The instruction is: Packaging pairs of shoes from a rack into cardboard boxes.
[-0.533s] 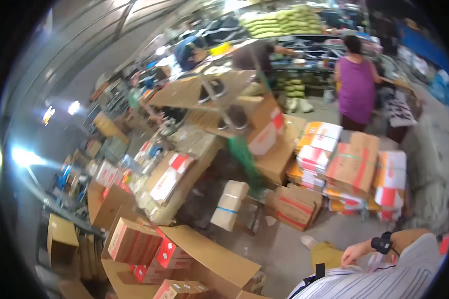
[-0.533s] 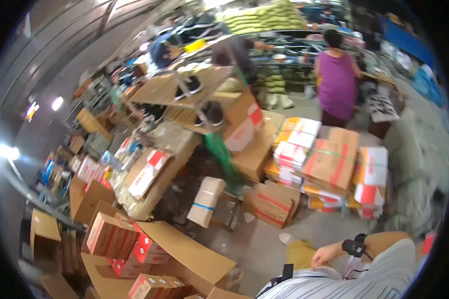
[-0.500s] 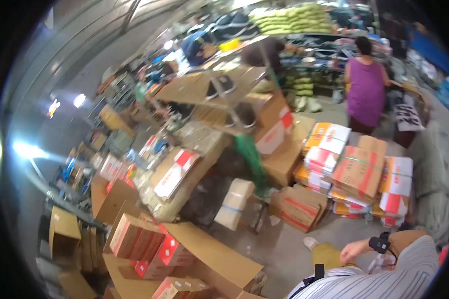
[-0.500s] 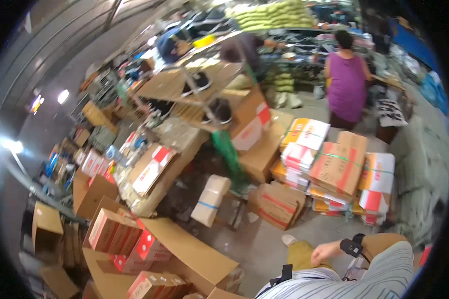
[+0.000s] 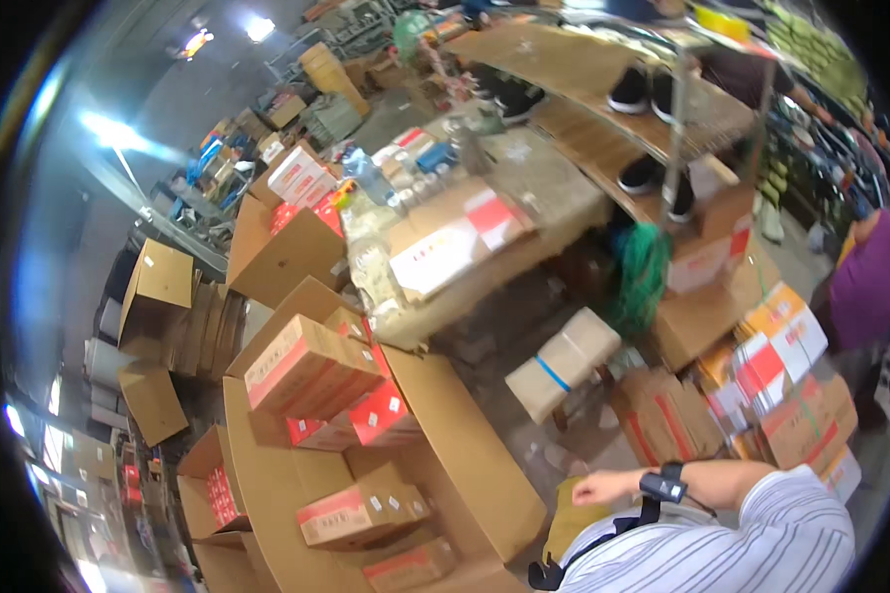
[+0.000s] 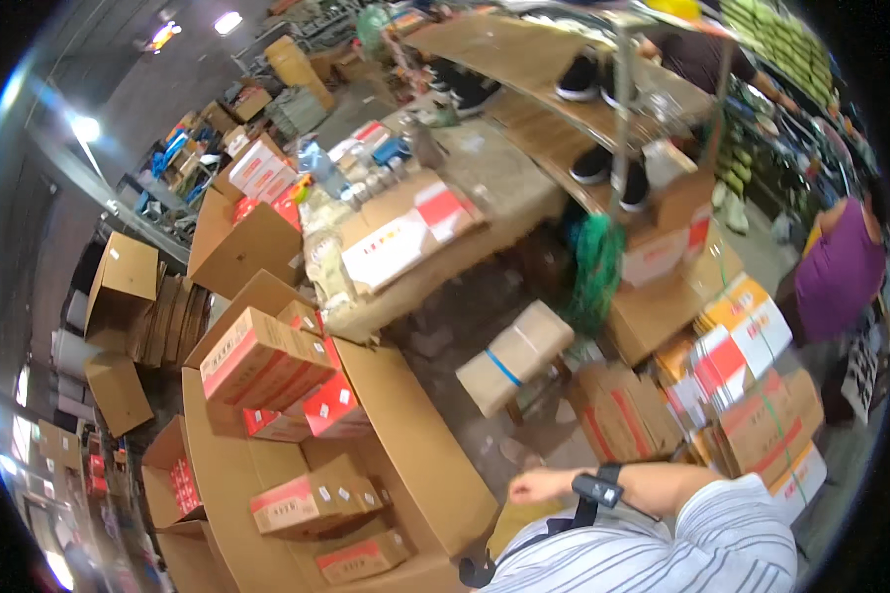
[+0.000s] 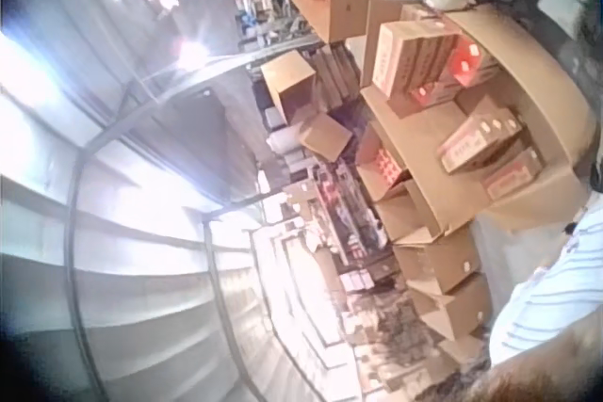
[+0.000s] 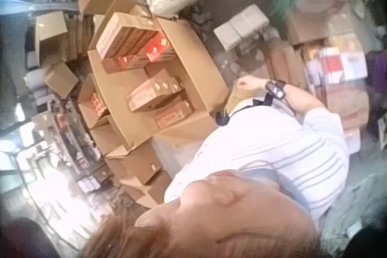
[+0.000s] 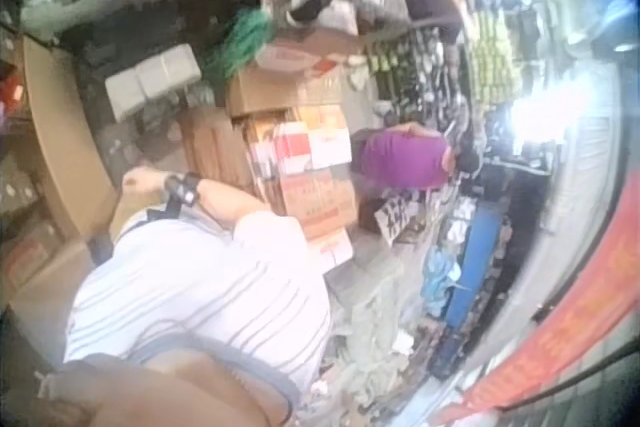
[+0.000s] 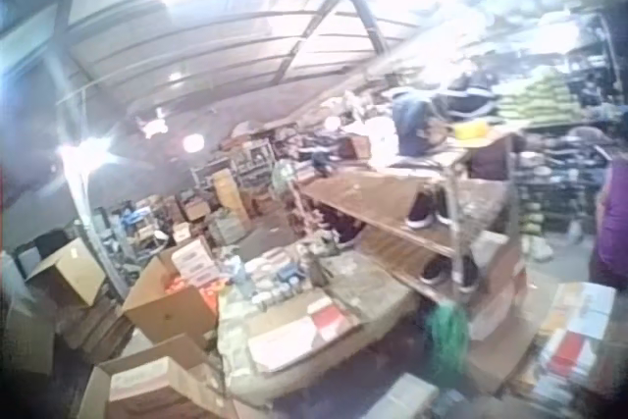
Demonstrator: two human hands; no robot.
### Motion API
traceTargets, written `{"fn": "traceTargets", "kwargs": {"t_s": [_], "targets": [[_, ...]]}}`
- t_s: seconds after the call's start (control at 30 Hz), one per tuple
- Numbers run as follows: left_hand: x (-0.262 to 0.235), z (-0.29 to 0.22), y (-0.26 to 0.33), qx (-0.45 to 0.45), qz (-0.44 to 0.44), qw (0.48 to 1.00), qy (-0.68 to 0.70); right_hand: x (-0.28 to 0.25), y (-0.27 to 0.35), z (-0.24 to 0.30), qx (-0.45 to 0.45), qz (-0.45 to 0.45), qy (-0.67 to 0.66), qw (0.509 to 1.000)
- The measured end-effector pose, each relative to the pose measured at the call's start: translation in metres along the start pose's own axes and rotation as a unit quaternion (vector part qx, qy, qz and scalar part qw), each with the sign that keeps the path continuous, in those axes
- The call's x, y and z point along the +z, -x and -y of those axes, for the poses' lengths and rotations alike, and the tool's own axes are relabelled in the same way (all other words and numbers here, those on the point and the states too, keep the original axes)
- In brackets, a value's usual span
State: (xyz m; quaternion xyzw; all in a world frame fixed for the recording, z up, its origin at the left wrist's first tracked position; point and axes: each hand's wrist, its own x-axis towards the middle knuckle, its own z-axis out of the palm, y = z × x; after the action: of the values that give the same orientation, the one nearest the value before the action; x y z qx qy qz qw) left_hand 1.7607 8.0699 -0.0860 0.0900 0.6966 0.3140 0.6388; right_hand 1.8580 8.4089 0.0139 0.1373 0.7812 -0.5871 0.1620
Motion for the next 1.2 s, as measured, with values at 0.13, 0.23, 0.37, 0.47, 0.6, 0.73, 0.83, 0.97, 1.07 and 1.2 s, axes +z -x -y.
{"fn": "traceTargets", "kwargs": {"t_s": [0.13,0.23,0.37,0.47,0.6,0.73,0.83,0.97,1.07,1.2], "targets": [[-0.031,-0.015,-0.054,0.057,-0.013,0.998,-0.021,-0.042,-0.043,-0.004,0.059,0.039,0.023,0.997],[-0.064,-0.009,-0.094,0.207,-0.048,0.963,-0.163,-0.099,-0.074,-0.018,0.173,0.084,0.222,0.956],[-0.082,-0.064,-0.11,-0.067,0.001,0.986,0.154,-0.143,-0.113,-0.024,0.206,0.141,0.301,0.92],[-0.082,-0.063,-0.113,-0.021,0.032,0.985,0.168,-0.151,-0.142,-0.016,0.198,0.114,0.276,0.934],[-0.082,-0.094,-0.111,-0.045,0.047,0.978,0.2,-0.171,-0.184,0.035,0.173,0.049,0.269,0.946],[-0.099,-0.146,-0.103,-0.083,0.068,0.961,0.256,-0.196,-0.234,0.052,0.063,0.0,0.367,0.928],[-0.126,-0.194,-0.113,-0.114,0.086,0.946,0.291,-0.22,-0.268,0.041,-0.035,-0.01,0.415,0.909],[-0.161,-0.264,-0.143,-0.153,0.113,0.927,0.323,-0.262,-0.305,0.015,-0.025,-0.127,0.34,0.932],[-0.191,-0.322,-0.178,-0.19,0.123,0.907,0.356,-0.306,-0.343,-0.016,0.097,-0.118,0.232,0.961],[-0.238,-0.404,-0.222,-0.243,0.123,0.875,0.4,-0.392,-0.396,-0.087,0.14,0.046,0.221,0.964]]}}
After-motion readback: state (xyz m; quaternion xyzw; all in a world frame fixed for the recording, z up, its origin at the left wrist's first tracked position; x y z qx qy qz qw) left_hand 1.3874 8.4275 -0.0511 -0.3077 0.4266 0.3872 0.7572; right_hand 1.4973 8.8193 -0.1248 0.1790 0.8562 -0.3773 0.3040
